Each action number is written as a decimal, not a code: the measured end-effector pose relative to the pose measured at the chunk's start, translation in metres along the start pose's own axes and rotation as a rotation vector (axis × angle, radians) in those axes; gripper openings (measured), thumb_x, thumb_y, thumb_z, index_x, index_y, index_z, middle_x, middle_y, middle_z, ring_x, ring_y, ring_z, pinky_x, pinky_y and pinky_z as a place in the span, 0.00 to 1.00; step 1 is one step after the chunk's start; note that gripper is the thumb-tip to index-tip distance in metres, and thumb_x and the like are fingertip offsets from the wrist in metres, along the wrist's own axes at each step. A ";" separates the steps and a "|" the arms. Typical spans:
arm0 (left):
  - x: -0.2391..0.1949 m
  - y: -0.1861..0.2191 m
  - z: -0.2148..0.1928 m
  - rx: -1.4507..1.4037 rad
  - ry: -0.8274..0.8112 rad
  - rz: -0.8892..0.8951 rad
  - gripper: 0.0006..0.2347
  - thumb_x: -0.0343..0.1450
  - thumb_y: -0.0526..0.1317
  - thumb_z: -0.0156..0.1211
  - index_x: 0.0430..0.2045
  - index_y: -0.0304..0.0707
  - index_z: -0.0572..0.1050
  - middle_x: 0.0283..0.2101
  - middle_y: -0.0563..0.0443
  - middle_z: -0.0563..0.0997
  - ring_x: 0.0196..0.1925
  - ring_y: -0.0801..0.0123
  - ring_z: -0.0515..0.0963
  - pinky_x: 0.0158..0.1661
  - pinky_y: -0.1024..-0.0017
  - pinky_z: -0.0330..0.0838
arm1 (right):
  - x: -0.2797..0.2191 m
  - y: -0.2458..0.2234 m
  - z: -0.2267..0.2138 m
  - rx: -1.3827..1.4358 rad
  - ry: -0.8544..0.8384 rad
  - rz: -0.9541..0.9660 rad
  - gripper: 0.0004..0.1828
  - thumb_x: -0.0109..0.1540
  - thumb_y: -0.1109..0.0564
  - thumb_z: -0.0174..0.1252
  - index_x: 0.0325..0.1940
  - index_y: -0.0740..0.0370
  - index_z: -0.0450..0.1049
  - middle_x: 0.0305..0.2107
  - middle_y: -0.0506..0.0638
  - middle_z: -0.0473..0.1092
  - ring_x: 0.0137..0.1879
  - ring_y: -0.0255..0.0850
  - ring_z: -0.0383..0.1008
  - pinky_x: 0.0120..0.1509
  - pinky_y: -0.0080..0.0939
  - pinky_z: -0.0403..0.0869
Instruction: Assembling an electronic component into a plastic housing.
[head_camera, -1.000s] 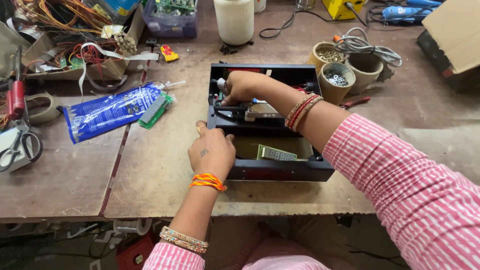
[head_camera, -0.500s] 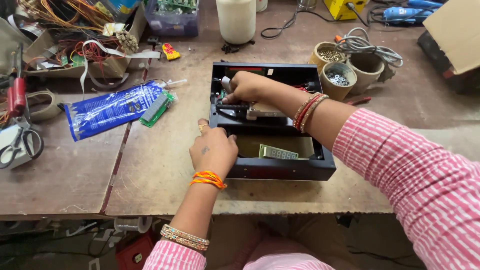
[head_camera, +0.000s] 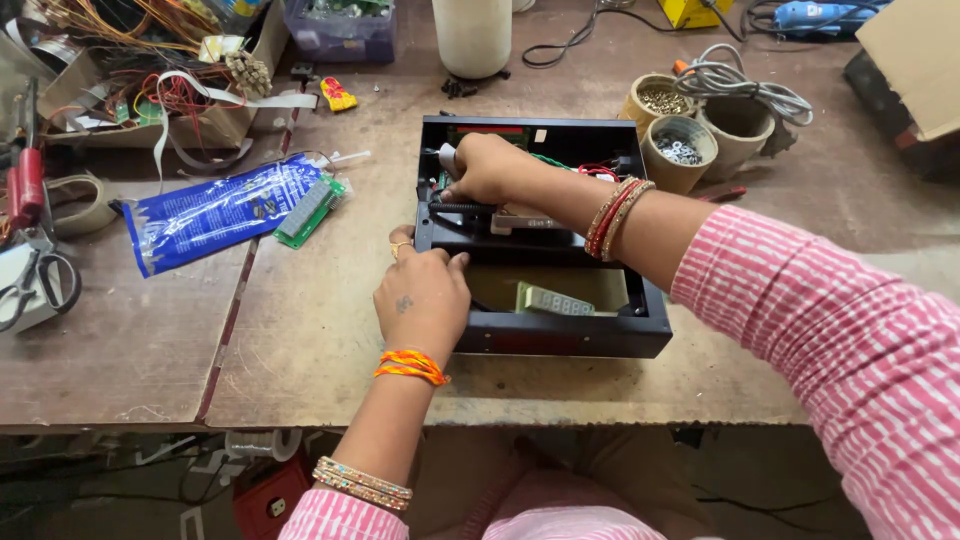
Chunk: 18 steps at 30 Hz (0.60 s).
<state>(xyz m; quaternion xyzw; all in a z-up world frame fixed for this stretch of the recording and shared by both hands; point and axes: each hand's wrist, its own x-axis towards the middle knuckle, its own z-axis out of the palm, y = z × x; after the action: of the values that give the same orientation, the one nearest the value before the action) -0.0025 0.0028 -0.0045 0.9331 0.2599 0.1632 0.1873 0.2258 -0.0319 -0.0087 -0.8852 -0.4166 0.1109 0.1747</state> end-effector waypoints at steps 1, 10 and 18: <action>0.000 0.002 -0.004 0.001 -0.002 -0.002 0.13 0.71 0.47 0.61 0.28 0.36 0.84 0.61 0.37 0.69 0.40 0.41 0.82 0.42 0.49 0.75 | -0.001 -0.001 -0.001 0.001 -0.003 0.000 0.27 0.50 0.41 0.75 0.37 0.68 0.80 0.32 0.64 0.76 0.39 0.56 0.79 0.46 0.51 0.75; 0.006 0.003 -0.001 0.112 -0.181 -0.057 0.17 0.68 0.48 0.64 0.30 0.27 0.82 0.64 0.36 0.65 0.44 0.40 0.80 0.44 0.51 0.76 | 0.004 0.013 -0.003 0.168 -0.084 -0.076 0.27 0.54 0.39 0.73 0.37 0.67 0.81 0.27 0.61 0.77 0.35 0.50 0.77 0.43 0.50 0.73; -0.002 0.001 0.000 0.051 -0.018 0.028 0.11 0.66 0.42 0.67 0.27 0.29 0.83 0.59 0.37 0.70 0.56 0.44 0.73 0.44 0.54 0.77 | 0.002 0.005 0.001 0.046 -0.052 0.033 0.29 0.50 0.39 0.75 0.37 0.67 0.81 0.31 0.62 0.77 0.37 0.54 0.79 0.44 0.51 0.74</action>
<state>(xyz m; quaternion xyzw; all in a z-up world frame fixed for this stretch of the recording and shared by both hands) -0.0040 0.0006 -0.0043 0.9425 0.2492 0.1508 0.1637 0.2303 -0.0326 -0.0120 -0.8845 -0.4038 0.1463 0.1825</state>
